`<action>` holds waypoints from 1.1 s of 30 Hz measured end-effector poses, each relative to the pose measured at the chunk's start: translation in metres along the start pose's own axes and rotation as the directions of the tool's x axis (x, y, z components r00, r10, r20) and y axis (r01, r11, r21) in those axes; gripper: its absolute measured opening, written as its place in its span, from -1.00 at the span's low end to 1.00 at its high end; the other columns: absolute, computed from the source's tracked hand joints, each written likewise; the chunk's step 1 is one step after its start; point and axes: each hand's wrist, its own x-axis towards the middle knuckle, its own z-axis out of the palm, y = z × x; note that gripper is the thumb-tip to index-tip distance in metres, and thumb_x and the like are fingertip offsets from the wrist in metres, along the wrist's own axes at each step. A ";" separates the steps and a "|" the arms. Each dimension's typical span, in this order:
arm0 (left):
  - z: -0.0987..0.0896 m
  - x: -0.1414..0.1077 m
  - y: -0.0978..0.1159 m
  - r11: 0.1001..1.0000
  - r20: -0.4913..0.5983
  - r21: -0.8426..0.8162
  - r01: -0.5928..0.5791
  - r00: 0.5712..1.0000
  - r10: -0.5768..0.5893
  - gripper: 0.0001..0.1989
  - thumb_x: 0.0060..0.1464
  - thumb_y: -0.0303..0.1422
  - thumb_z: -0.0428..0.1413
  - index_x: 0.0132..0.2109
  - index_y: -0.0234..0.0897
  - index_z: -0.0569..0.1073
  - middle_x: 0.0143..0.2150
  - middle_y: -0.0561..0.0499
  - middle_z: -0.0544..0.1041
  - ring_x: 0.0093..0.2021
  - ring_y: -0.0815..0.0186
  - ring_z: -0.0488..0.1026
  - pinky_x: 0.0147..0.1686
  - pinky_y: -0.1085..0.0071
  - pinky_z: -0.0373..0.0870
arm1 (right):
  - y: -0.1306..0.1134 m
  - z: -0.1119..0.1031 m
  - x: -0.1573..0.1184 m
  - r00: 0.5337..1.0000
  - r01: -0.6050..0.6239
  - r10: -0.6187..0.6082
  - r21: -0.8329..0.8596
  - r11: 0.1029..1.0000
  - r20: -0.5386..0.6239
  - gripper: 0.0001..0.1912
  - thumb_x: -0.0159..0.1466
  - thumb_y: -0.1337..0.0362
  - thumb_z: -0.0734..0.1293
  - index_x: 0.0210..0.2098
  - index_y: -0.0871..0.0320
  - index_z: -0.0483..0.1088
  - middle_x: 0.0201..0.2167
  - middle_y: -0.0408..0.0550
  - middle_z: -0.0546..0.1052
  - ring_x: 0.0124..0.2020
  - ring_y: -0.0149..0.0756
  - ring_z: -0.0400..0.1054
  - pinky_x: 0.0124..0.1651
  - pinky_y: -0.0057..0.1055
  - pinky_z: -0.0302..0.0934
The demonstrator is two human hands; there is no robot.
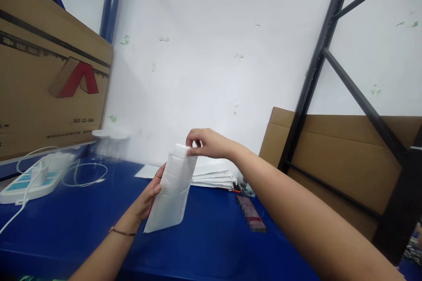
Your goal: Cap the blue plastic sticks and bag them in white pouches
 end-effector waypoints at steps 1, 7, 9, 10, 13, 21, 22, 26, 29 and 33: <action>0.002 0.000 0.003 1.000 0.006 0.026 -0.003 1.000 0.003 -0.16 -0.15 -0.15 0.26 0.25 -0.06 0.08 0.13 -0.09 0.33 0.02 0.05 0.35 -0.08 0.25 0.32 | 0.000 -0.003 -0.002 0.999 -0.026 0.025 -0.011 1.000 -0.036 -0.90 0.18 0.29 0.34 -0.32 0.20 0.40 -0.34 -0.12 0.42 -0.41 -0.44 0.23 -0.35 -0.50 0.12; 0.018 0.007 0.001 0.962 -0.047 0.268 0.052 0.998 -0.041 -0.56 -0.05 -0.25 0.23 0.00 -0.27 0.38 -0.11 -0.09 0.52 -0.11 0.17 0.44 -0.11 0.30 0.35 | 0.006 0.009 -0.006 0.988 -0.154 0.153 -0.026 0.988 -0.032 -0.87 0.23 0.22 0.27 -0.33 0.17 0.36 -0.45 -0.16 0.40 -0.45 -0.40 0.21 -0.39 -0.48 0.10; 0.022 0.010 -0.002 0.953 -0.105 0.301 0.037 0.994 -0.006 -0.62 -0.02 -0.21 0.20 -0.07 -0.29 0.42 -0.19 -0.06 0.55 -0.16 0.20 0.46 -0.13 0.33 0.36 | 0.006 0.019 -0.008 0.963 -0.172 0.142 -0.114 0.979 -0.230 -0.85 0.23 0.25 0.27 -0.23 0.17 0.35 -0.31 -0.07 0.43 -0.33 -0.33 0.26 -0.29 -0.41 0.15; 0.022 0.011 -0.003 0.947 -0.138 0.319 0.032 0.990 0.013 -0.63 -0.02 -0.20 0.19 -0.08 -0.28 0.43 -0.21 -0.05 0.55 -0.18 0.21 0.46 -0.15 0.34 0.37 | 0.005 0.025 -0.010 0.935 -0.176 0.110 -0.173 0.969 -0.337 -0.81 0.23 0.25 0.26 -0.17 0.16 0.33 -0.21 -0.02 0.43 -0.24 -0.27 0.27 -0.21 -0.36 0.16; 0.018 0.012 -0.003 0.918 -0.197 0.395 0.019 0.978 0.064 -0.63 -0.05 -0.17 0.20 -0.11 -0.26 0.45 -0.22 -0.01 0.55 -0.23 0.23 0.47 -0.21 0.39 0.38 | -0.004 0.041 -0.015 0.908 -0.159 -0.002 -0.349 0.924 -0.418 -0.67 0.25 0.15 0.25 -0.04 0.17 0.30 -0.09 0.10 0.40 -0.08 -0.14 0.24 -0.05 -0.24 0.11; -0.015 0.028 0.007 0.628 -0.213 0.776 -0.064 0.910 0.357 -0.68 0.03 -0.21 0.10 -0.07 -0.21 0.43 -0.10 -0.02 0.50 -0.08 0.20 0.41 -0.06 0.34 0.30 | 0.027 0.078 0.001 0.958 -0.284 0.275 -0.135 0.949 -0.083 -0.67 0.28 0.16 0.20 -0.55 0.18 0.32 -0.65 -0.19 0.33 -0.58 -0.46 0.18 -0.51 -0.53 -0.02; -0.023 0.029 0.007 0.565 -0.234 0.823 -0.059 0.871 0.432 -0.66 0.04 -0.23 0.09 -0.02 -0.19 0.40 -0.04 -0.03 0.47 -0.01 0.20 0.38 -0.01 0.31 0.26 | 0.041 0.081 0.005 0.936 -0.332 0.323 -0.044 0.942 -0.138 -0.67 0.28 0.18 0.20 -0.56 0.19 0.32 -0.65 -0.20 0.32 -0.59 -0.47 0.18 -0.52 -0.54 -0.01; -0.062 0.028 0.003 0.508 -0.386 0.856 0.093 0.768 0.511 -0.56 0.00 -0.25 0.08 0.06 -0.19 0.31 0.03 -0.10 0.40 0.02 0.17 0.36 -0.06 0.26 0.28 | 0.113 0.088 0.006 0.705 -0.621 0.685 0.306 0.721 -0.185 -0.69 0.28 0.16 0.18 -0.46 0.22 0.37 -0.59 -0.14 0.41 -0.59 -0.44 0.29 -0.58 -0.58 0.14; -0.085 0.023 -0.002 0.586 -0.534 0.781 0.215 0.717 0.448 -0.57 -0.03 -0.25 0.08 0.02 -0.22 0.31 0.04 -0.13 0.35 -0.02 0.15 0.38 -0.18 0.30 0.32 | 0.160 0.100 -0.007 0.601 -0.729 0.779 0.279 0.625 -0.177 -0.70 0.30 0.22 0.13 -0.35 0.26 0.40 -0.53 -0.05 0.47 -0.51 -0.38 0.36 -0.50 -0.52 0.24; -0.090 0.020 -0.003 0.677 -0.634 0.689 0.258 0.668 0.391 -0.58 -0.04 -0.28 0.06 0.01 -0.23 0.29 0.02 -0.13 0.35 -0.06 0.19 0.38 -0.19 0.33 0.31 | 0.192 0.129 -0.025 0.432 -0.875 0.871 0.126 0.468 -0.232 -0.76 0.23 0.30 0.19 -0.38 0.31 0.43 -0.39 0.17 0.50 -0.24 -0.12 0.38 -0.21 -0.25 0.24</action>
